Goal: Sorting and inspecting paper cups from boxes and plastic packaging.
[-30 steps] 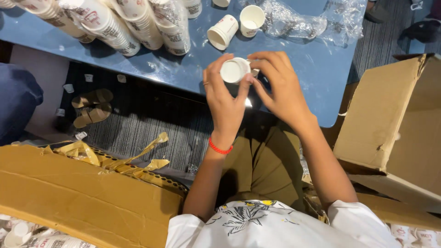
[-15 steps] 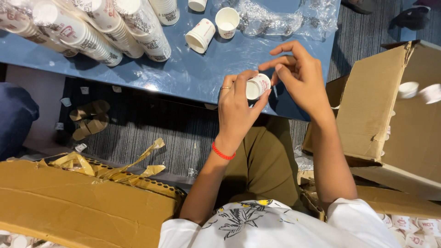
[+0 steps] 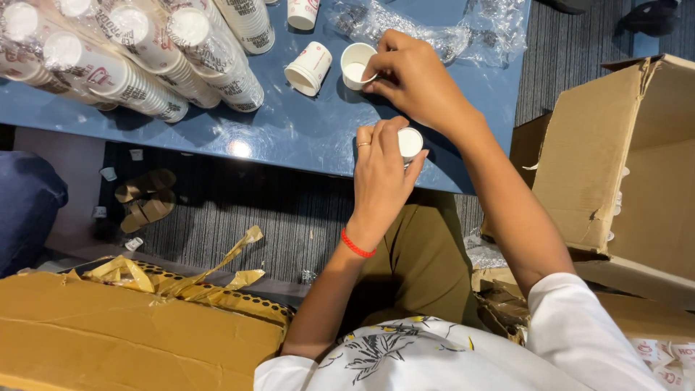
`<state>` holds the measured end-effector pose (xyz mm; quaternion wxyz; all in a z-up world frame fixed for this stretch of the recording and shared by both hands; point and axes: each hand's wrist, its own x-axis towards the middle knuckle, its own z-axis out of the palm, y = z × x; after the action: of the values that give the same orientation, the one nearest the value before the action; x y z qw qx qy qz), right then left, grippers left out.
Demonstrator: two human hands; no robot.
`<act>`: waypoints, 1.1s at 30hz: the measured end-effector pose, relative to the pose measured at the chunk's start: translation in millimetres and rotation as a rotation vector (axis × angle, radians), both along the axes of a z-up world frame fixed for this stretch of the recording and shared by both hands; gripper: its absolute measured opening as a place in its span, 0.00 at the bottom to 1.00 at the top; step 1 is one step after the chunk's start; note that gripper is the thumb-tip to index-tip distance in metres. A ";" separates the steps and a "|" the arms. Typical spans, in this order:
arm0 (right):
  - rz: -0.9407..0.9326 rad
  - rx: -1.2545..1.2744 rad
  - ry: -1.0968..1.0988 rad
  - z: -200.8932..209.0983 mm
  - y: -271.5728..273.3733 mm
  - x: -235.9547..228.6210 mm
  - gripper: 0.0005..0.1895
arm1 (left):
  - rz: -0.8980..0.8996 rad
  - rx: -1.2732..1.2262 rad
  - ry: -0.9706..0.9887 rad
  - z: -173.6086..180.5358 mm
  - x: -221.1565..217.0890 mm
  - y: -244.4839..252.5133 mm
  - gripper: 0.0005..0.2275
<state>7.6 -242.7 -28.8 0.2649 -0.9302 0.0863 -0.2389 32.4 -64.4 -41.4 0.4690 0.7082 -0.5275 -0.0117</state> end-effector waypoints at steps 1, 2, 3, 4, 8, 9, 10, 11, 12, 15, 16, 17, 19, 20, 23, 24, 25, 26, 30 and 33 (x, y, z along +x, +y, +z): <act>-0.040 0.040 -0.024 6.3 3.3 -5.6 0.14 | 0.029 -0.045 0.022 -3.8 -1.0 1.7 0.27; -0.042 0.039 -0.022 14.6 12.8 -17.5 0.14 | 0.027 -0.045 0.024 -3.5 -2.0 3.3 0.27; -0.087 0.177 -0.080 23.1 22.4 -29.5 0.14 | 0.046 -0.033 0.021 -3.1 -3.1 4.9 0.29; -0.133 0.312 -0.139 32.4 30.8 -41.6 0.13 | 0.065 -0.024 0.018 -2.2 -4.2 5.2 0.30; -0.117 0.683 -0.334 -6.3 37.3 -95.0 0.12 | 0.062 -0.016 0.069 -7.2 -6.3 5.2 0.32; -0.119 0.846 -0.417 -5.7 42.3 -103.0 0.15 | 0.084 -0.015 0.035 -9.4 -7.8 5.7 0.32; -0.117 1.008 -0.503 -4.8 47.1 -110.2 0.18 | 0.109 -0.015 -0.001 -11.3 -8.8 6.2 0.32; -0.119 1.007 -0.503 -0.7 53.7 -112.8 0.18 | 0.108 -0.016 0.000 -13.1 -11.1 7.6 0.32; -0.156 1.015 -0.538 3.7 59.8 -114.6 0.20 | 0.115 -0.030 -0.015 -14.7 -12.7 8.4 0.32; -0.203 0.880 -0.529 26.6 77.5 -107.7 0.19 | 0.118 -0.045 -0.026 -18.2 -12.4 10.1 0.35; -0.219 0.743 -0.481 35.2 84.6 -104.8 0.15 | 0.112 -0.037 -0.018 -19.7 -12.6 11.5 0.38; -0.223 0.741 -0.483 34.9 88.7 -100.5 0.15 | 0.107 -0.039 -0.018 -19.6 -13.1 12.1 0.38; -0.299 0.179 -0.207 34.2 96.9 -90.4 0.13 | 0.119 -0.048 0.034 -18.8 -11.8 12.8 0.42; -0.308 0.178 -0.213 23.7 98.9 -87.1 0.13 | 0.110 -0.050 0.028 -24.6 -11.0 13.1 0.42; -0.250 0.043 -0.280 3.0 101.7 -79.9 0.15 | 0.127 0.025 0.026 -20.5 -5.0 17.1 0.38; -0.253 0.056 -0.276 3.4 101.0 -79.7 0.16 | 0.020 0.013 0.075 -4.7 -0.7 20.5 0.41; -0.257 0.069 -0.271 3.5 100.2 -79.2 0.16 | -0.087 0.001 0.124 10.8 4.0 24.0 0.43; -0.260 0.067 -0.271 2.0 100.1 -78.1 0.16 | -0.090 0.000 0.125 18.5 13.2 27.4 0.43; -0.269 0.192 -0.219 3.6 103.7 -74.8 0.33 | -0.063 0.134 0.056 26.9 49.7 31.0 0.34; -0.266 0.180 -0.217 3.5 103.7 -74.5 0.40 | 0.219 0.148 -0.263 29.5 75.7 7.1 0.32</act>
<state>-66.9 -139.0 -25.2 0.3209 -0.8519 0.2005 -0.3620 108.1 -57.4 -11.8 0.3413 0.7893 -0.5018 0.0933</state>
